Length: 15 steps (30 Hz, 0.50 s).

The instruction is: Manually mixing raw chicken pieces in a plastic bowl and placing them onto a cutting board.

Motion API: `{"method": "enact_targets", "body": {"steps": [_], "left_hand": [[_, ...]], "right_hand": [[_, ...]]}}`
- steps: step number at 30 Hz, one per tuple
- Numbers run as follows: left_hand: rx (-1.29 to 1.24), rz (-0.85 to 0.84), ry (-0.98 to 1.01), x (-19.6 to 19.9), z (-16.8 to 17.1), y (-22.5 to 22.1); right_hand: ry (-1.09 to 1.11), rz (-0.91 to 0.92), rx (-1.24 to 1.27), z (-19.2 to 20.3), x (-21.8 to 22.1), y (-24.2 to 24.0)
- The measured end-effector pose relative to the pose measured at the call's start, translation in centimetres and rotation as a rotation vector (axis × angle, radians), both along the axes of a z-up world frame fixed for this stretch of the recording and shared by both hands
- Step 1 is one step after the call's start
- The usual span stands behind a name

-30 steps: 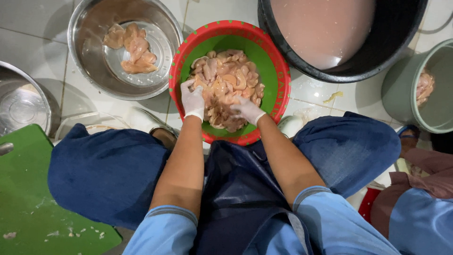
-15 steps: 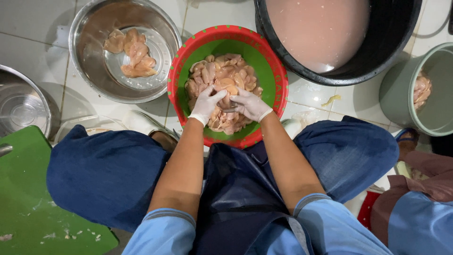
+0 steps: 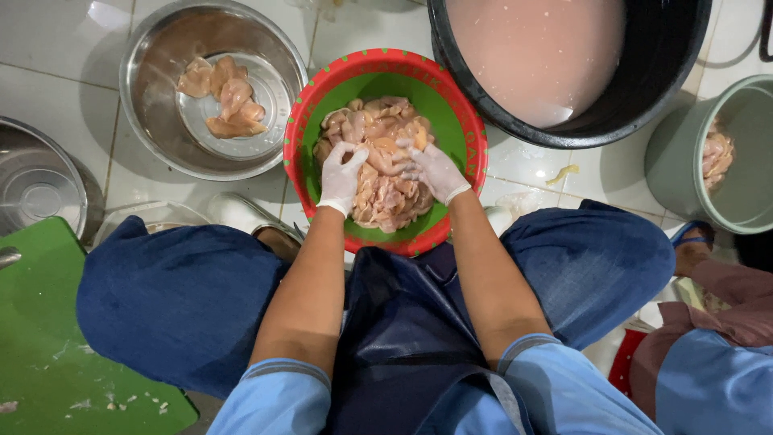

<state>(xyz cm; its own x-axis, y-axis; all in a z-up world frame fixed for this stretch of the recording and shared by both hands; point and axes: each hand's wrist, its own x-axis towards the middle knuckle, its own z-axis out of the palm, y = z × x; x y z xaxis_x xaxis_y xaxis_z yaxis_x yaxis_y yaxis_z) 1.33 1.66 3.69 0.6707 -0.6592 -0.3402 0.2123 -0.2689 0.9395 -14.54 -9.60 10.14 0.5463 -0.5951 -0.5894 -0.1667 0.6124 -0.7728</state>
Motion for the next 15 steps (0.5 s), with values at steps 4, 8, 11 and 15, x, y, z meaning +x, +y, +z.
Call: {"method": "enact_targets", "body": {"steps": [4,8,11,15], "left_hand": [[-0.024,-0.014,-0.085,0.2,2.0,0.3],[-0.011,0.03,-0.251,1.4,3.0,0.0],[0.008,0.139,-0.235,3.3,5.6,0.0],[0.008,0.311,-0.322,7.9,2.8,-0.3]], "right_hand": [[0.137,0.072,-0.029,-5.5,-0.4,0.1],[0.432,0.267,-0.218,-11.0,-1.2,-0.6],[0.461,0.269,-0.249,-9.3,-1.3,-0.3],[0.552,0.428,-0.42,-16.4,-2.2,-2.2]]}}
